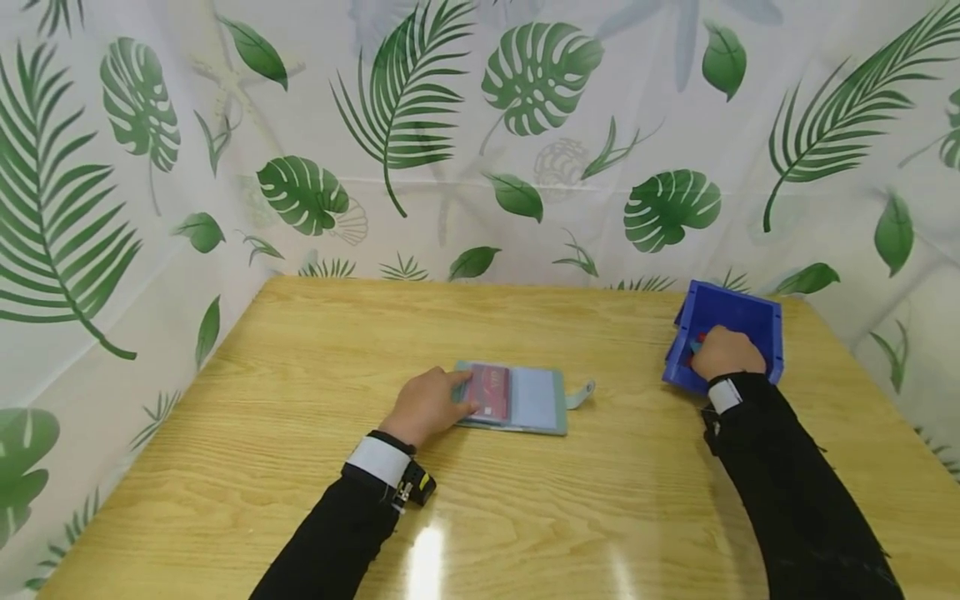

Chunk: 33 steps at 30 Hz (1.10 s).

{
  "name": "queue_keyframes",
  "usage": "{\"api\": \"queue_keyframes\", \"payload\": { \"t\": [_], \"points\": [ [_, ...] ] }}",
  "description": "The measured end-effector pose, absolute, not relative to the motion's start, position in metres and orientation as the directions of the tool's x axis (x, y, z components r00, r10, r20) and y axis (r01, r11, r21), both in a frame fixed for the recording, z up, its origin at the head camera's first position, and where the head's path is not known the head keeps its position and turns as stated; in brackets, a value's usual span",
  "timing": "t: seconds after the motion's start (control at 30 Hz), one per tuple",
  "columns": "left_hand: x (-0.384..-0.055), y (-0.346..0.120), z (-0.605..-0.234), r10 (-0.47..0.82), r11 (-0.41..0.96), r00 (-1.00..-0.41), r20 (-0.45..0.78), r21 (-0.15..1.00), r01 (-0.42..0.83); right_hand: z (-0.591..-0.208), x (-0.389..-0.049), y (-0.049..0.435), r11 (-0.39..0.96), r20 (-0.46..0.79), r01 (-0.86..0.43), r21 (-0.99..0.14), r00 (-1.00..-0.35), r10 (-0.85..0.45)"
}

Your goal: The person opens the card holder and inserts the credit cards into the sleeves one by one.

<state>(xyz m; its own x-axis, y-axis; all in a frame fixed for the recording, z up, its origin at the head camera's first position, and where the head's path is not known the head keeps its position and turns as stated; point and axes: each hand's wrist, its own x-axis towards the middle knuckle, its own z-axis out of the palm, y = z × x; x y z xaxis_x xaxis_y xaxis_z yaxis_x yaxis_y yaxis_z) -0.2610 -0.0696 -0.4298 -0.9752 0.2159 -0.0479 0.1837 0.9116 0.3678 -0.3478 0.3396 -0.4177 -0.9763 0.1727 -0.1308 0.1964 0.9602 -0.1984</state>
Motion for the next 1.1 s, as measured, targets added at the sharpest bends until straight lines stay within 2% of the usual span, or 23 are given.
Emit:
{"api": "queue_keyframes", "payload": {
  "t": [0.13, 0.4, 0.63, 0.8, 0.87, 0.97, 1.1],
  "points": [
    [-0.262, -0.068, -0.431, 0.225, 0.919, -0.974, -0.040, 0.342, 0.198, -0.413, -0.343, 0.339, 0.962, -0.144, 0.179, -0.207, -0.978, 0.151],
    [-0.267, -0.069, -0.431, 0.219, 0.921, -0.976, -0.020, 0.333, 0.200, -0.389, -0.339, 0.333, 0.962, -0.032, 0.146, -0.231, -0.989, 0.142],
    [-0.266, -0.070, -0.431, 0.218, 0.923, -0.976, -0.014, 0.326, 0.202, -0.369, -0.334, 0.317, 0.967, 0.209, 0.005, -0.255, -0.976, 0.060],
    [-0.264, -0.070, -0.433, 0.227, 0.922, -0.974, -0.012, 0.326, 0.211, -0.349, -0.324, 0.288, 0.958, 0.449, -0.195, -0.211, -0.890, -0.082],
    [-0.263, -0.069, -0.433, 0.227, 0.920, -0.974, -0.016, 0.331, 0.209, -0.342, -0.319, 0.273, 0.935, 0.502, -0.269, -0.234, -0.857, -0.121],
    [-0.262, -0.069, -0.433, 0.227, 0.919, -0.974, -0.017, 0.334, 0.208, -0.334, -0.312, 0.252, 0.899, 0.487, -0.320, -0.299, -0.861, -0.145],
    [-0.260, -0.067, -0.433, 0.229, 0.918, -0.973, -0.015, 0.337, 0.210, -0.332, -0.305, 0.232, 0.863, 0.340, -0.292, -0.412, -0.928, -0.152]
  ]
}}
